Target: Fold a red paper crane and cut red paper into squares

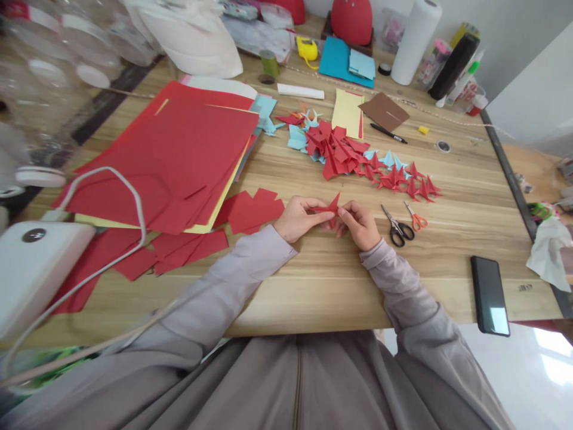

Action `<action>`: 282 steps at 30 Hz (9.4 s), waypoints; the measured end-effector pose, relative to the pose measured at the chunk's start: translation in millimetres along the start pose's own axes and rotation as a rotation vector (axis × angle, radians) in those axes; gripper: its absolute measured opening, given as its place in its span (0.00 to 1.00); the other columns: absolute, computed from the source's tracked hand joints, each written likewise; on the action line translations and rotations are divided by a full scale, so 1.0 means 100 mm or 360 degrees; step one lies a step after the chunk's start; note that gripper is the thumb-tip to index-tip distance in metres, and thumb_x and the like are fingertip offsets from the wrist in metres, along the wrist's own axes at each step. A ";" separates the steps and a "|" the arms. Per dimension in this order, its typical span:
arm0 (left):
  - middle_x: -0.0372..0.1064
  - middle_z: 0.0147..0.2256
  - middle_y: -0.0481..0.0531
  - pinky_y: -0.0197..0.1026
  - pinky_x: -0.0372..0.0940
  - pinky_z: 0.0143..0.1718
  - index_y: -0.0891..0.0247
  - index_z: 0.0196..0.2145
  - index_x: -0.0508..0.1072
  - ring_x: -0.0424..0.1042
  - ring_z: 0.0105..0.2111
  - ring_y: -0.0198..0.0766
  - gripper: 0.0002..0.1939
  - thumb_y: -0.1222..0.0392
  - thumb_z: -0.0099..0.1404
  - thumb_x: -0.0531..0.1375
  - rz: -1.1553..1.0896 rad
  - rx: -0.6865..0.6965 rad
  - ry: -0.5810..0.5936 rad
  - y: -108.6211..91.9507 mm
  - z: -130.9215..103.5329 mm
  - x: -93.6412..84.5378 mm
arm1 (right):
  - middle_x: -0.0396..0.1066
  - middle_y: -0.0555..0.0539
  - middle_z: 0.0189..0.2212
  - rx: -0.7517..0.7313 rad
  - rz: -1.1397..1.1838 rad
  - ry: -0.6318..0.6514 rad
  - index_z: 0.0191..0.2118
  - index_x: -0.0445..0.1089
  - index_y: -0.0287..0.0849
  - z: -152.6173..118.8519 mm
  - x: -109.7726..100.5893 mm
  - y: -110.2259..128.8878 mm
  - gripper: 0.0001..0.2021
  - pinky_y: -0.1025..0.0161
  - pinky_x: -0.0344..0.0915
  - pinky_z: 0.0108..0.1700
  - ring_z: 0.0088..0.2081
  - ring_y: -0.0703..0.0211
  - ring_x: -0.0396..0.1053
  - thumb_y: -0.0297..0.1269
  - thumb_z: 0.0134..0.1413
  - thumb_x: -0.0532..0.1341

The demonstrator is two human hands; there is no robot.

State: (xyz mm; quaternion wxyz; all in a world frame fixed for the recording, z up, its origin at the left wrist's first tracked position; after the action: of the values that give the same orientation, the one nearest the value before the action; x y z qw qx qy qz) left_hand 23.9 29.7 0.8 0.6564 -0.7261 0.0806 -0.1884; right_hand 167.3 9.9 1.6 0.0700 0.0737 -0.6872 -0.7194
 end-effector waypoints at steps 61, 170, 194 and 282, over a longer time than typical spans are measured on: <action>0.73 0.22 0.50 0.40 0.69 0.29 0.69 0.31 0.75 0.72 0.23 0.35 0.15 0.57 0.47 0.68 -0.0308 0.0076 -0.0006 0.06 0.03 -0.01 | 0.70 0.51 0.16 0.0210 0.0110 0.0093 0.25 0.67 0.39 0.03 -0.01 -0.06 0.20 0.70 0.62 0.15 0.14 0.66 0.65 0.53 0.51 0.62; 0.71 0.19 0.50 0.39 0.67 0.27 0.69 0.26 0.75 0.69 0.19 0.33 0.05 0.67 0.47 0.64 -0.0351 0.0037 -0.0148 0.03 0.07 -0.06 | 0.73 0.49 0.18 0.0226 0.0252 0.0097 0.28 0.72 0.37 0.05 -0.05 -0.14 0.13 0.69 0.64 0.18 0.15 0.65 0.68 0.44 0.48 0.67; 0.67 0.17 0.48 0.33 0.61 0.19 0.69 0.23 0.73 0.65 0.16 0.29 0.12 0.59 0.46 0.70 -0.0369 -0.0049 -0.0161 0.08 0.06 0.00 | 0.74 0.49 0.20 0.0128 0.0127 0.0173 0.28 0.72 0.38 0.06 -0.01 -0.12 0.16 0.69 0.65 0.19 0.16 0.65 0.68 0.48 0.51 0.64; 0.70 0.19 0.50 0.34 0.65 0.22 0.71 0.24 0.71 0.69 0.18 0.30 0.11 0.60 0.55 0.67 -0.0352 -0.0179 0.0110 0.09 0.07 -0.02 | 0.72 0.51 0.18 0.0176 0.0206 0.0105 0.28 0.68 0.39 0.05 -0.01 -0.08 0.15 0.68 0.65 0.18 0.15 0.65 0.67 0.45 0.45 0.68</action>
State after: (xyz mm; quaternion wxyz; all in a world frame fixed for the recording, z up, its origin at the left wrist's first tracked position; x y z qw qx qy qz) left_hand 25.7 36.1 -9.1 0.5867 -0.7593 0.0331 -0.2797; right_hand 167.4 15.7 -5.7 0.1348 0.0565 -0.7264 -0.6716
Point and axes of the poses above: each hand's wrist, its own z-axis towards the middle knuckle, its own x-axis out of the palm, y = z × x, the point moved 3 cm from there along z, towards the middle knuckle
